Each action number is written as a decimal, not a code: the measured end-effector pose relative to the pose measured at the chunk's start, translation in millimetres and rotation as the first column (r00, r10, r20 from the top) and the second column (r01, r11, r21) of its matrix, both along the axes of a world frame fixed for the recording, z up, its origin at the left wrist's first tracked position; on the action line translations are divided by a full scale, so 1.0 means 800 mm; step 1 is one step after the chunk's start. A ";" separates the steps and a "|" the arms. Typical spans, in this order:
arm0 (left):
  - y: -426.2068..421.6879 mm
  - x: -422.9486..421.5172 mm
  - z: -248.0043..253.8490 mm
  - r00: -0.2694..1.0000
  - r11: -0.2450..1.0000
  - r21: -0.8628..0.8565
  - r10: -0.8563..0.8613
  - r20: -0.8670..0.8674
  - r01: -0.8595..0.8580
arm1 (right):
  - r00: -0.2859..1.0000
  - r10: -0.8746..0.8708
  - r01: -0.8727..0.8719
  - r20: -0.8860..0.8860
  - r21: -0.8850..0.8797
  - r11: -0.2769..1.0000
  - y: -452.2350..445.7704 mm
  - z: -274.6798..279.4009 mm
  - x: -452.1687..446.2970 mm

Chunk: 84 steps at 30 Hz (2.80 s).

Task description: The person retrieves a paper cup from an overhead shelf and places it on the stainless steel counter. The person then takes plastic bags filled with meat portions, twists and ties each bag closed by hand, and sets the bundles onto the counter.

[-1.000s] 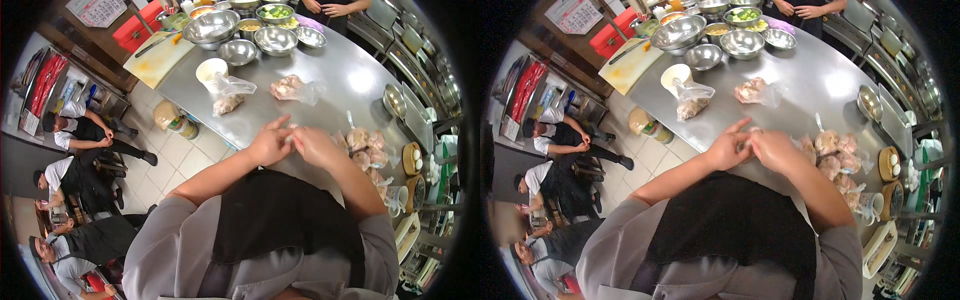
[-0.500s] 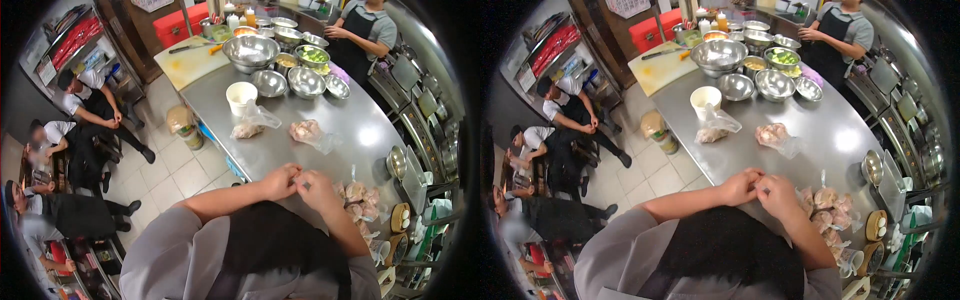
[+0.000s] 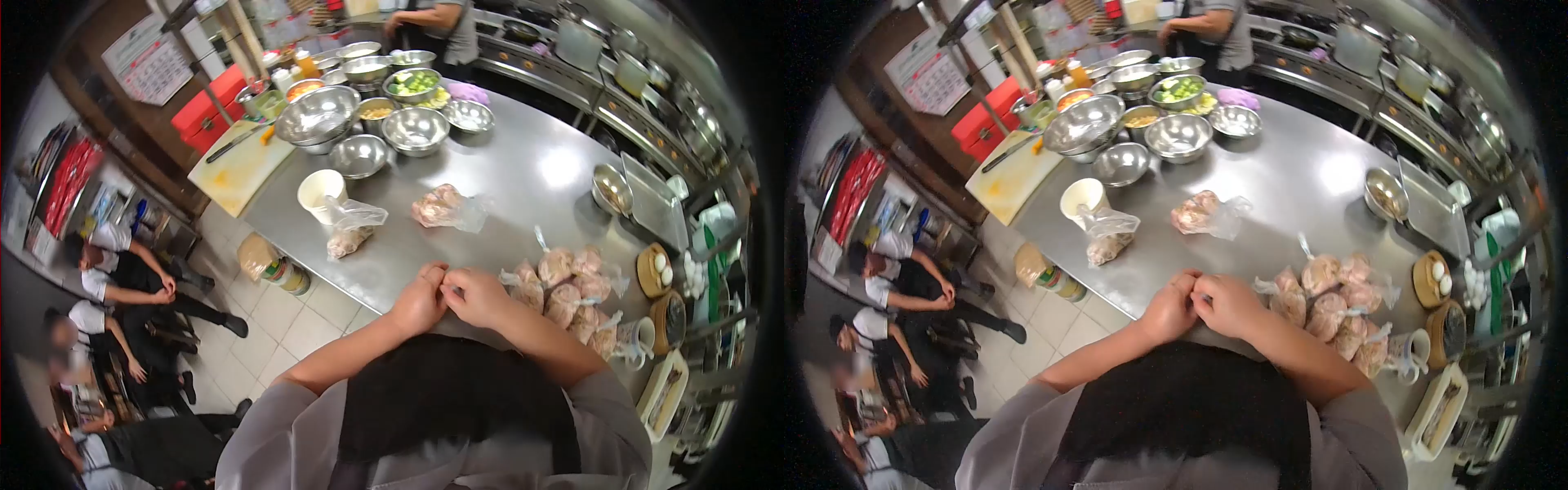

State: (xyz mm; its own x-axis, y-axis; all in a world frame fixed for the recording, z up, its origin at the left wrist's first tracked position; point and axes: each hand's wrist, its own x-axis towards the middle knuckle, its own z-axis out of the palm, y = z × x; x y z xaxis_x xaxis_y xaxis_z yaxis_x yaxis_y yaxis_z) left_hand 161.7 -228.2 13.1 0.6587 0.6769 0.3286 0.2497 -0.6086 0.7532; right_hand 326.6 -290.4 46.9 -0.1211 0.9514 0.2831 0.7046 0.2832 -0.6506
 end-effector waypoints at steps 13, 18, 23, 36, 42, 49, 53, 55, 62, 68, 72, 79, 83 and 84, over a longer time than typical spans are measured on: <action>0.002 -0.001 -0.019 0.967 0.991 -0.047 0.130 0.219 -0.123 | 0.817 -0.321 -0.036 -0.479 -0.598 0.801 0.027 -0.018 0.016; 0.003 -0.002 -0.029 0.963 0.985 -0.130 0.140 0.231 -0.113 | 0.822 -0.345 -0.032 -0.452 -0.642 0.766 0.029 -0.009 0.015; 0.008 0.000 -0.029 0.945 0.921 -0.381 0.194 0.262 -0.083 | 0.842 -0.290 0.037 -0.455 -0.487 0.873 0.025 -0.025 0.012; -0.004 -0.011 0.000 0.897 0.542 -0.836 0.320 0.305 0.091 | 0.916 -0.278 0.269 -0.289 -0.070 0.960 -0.005 -0.025 -0.018; 0.003 -0.020 0.003 0.926 0.462 -0.868 0.218 0.309 0.181 | 0.880 -0.276 0.228 -0.388 -0.164 0.960 -0.004 -0.036 -0.018; -0.005 -0.009 -0.003 0.936 0.733 -0.679 0.259 0.240 -0.028 | 0.882 -0.274 0.233 -0.383 -0.150 0.961 -0.002 -0.040 -0.013; 0.000 -0.014 0.004 0.974 0.760 -0.646 0.192 0.119 -0.071 | 0.901 -0.246 0.225 -0.358 -0.099 0.969 -0.004 -0.041 -0.013; 0.001 -0.016 0.004 0.981 0.830 -0.553 0.160 0.111 -0.073 | 0.910 -0.244 0.230 -0.335 -0.082 0.970 -0.005 -0.042 -0.013; 0.008 -0.022 0.008 0.961 0.529 -0.831 0.094 0.259 0.172 | 0.899 -0.235 0.201 -0.369 -0.130 0.971 0.001 -0.051 -0.008; 0.017 -0.018 -0.004 0.946 0.235 -0.959 0.241 0.214 0.157 | 0.986 -0.157 0.164 -0.048 0.202 0.966 -0.003 -0.026 -0.006; 0.016 -0.015 0.008 0.948 0.203 -0.965 0.235 0.213 0.166 | 0.986 -0.109 0.061 0.124 0.341 0.938 -0.002 -0.031 -0.001; 0.021 -0.014 -0.001 0.967 0.292 -0.943 0.145 0.211 0.162 | 0.979 -0.111 0.044 0.169 0.355 0.934 0.001 -0.031 0.003; 0.015 -0.005 0.011 0.972 0.445 -0.869 -0.024 0.232 0.218 | 0.987 -0.101 0.038 0.124 0.428 0.903 0.004 -0.027 0.002; 0.020 -0.003 0.006 0.978 0.500 -0.842 -0.063 0.199 0.204 | 0.985 -0.109 0.040 0.137 0.428 0.903 0.004 -0.023 0.002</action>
State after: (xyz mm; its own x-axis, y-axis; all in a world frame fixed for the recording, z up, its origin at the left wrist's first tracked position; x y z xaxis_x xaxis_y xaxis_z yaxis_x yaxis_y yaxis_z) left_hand 159.1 -212.2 17.9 0.7667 0.5809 -0.2735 0.0848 0.3306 0.9399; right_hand 328.0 -287.5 28.8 -0.1293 0.7547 0.6432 0.8159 0.4496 -0.3635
